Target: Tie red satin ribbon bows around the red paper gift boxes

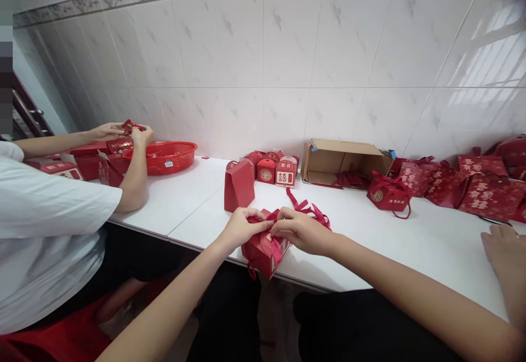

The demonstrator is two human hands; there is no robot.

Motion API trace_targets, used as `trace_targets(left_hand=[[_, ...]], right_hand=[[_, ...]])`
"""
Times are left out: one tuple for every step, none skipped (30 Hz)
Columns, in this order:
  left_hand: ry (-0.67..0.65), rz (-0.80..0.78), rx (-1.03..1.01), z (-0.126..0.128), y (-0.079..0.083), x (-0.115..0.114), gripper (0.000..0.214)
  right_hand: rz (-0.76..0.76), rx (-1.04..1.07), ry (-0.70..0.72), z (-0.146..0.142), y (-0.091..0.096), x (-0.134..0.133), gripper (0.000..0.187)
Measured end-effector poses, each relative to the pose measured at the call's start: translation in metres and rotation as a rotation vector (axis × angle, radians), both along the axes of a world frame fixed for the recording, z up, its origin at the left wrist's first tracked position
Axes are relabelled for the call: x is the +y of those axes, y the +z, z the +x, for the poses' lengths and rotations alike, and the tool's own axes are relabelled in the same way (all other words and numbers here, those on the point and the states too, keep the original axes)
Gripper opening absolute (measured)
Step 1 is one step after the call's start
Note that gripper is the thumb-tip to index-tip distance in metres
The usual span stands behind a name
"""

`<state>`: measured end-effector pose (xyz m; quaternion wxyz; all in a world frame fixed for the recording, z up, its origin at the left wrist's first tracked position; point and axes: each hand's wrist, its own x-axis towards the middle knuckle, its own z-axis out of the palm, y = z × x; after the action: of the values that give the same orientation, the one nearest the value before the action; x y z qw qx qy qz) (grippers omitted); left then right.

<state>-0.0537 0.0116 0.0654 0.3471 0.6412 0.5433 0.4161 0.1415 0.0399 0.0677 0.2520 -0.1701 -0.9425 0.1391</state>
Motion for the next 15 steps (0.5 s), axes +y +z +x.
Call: trace_targets(left_hand=[[0.011,-0.004,-0.021,0.0006,-0.0011,0.0003,0.032],[0.017,-0.005,-0.046,0.0011,-0.0022,0.0008,0.033],[0.02,-0.008,-0.073,0.0014,-0.0034,0.0015,0.033],[0.018,-0.014,-0.102,0.0015,-0.0045,0.0024,0.033],[0.015,-0.021,-0.129,0.0015,-0.0054,0.0033,0.033],[0.013,-0.029,-0.146,0.0015,-0.0061,0.0042,0.033],[0.012,-0.034,-0.148,0.0014,-0.0064,0.005,0.033],[0.012,-0.033,-0.136,0.0013,-0.0064,0.0057,0.033],[0.011,-0.023,-0.113,0.0012,-0.0059,0.0061,0.032],[0.006,-0.009,-0.085,0.0011,-0.0051,0.0063,0.032],[-0.003,0.004,-0.058,0.001,-0.0039,0.0061,0.031],[-0.016,0.012,-0.036,0.001,-0.0025,0.0057,0.031],[-0.029,0.017,-0.02,0.001,-0.0009,0.0051,0.03],[-0.041,0.014,-0.007,0.0012,0.0006,0.0043,0.03],[-0.052,0.006,0.002,0.0014,0.002,0.0034,0.03]], right_hand=[[0.009,0.005,0.013,0.0012,-0.0007,0.0019,0.023],[0.017,0.01,0.025,0.0021,-0.0014,0.0036,0.023],[0.023,0.015,0.034,0.0027,-0.0021,0.005,0.023],[0.027,0.019,0.042,0.0031,-0.0027,0.006,0.023],[0.03,0.022,0.05,0.0033,-0.0032,0.0067,0.023],[0.028,0.024,0.057,0.0035,-0.0036,0.007,0.023],[0.026,0.026,0.063,0.0036,-0.0038,0.0071,0.023],[0.028,0.029,0.065,0.0039,-0.0039,0.0069,0.023],[0.03,0.038,0.066,0.0042,-0.004,0.0067,0.022],[0.028,0.06,0.062,0.0045,-0.004,0.0065,0.02],[0.016,0.096,0.047,0.0047,-0.0039,0.0064,0.019],[-0.008,0.148,0.01,0.0047,-0.0037,0.0066,0.02],[-0.047,0.211,-0.052,0.0044,-0.0034,0.007,0.023],[-0.103,0.271,-0.138,0.0038,-0.0033,0.0078,0.026],[-0.176,0.311,-0.232,0.003,-0.0032,0.0089,0.03]])
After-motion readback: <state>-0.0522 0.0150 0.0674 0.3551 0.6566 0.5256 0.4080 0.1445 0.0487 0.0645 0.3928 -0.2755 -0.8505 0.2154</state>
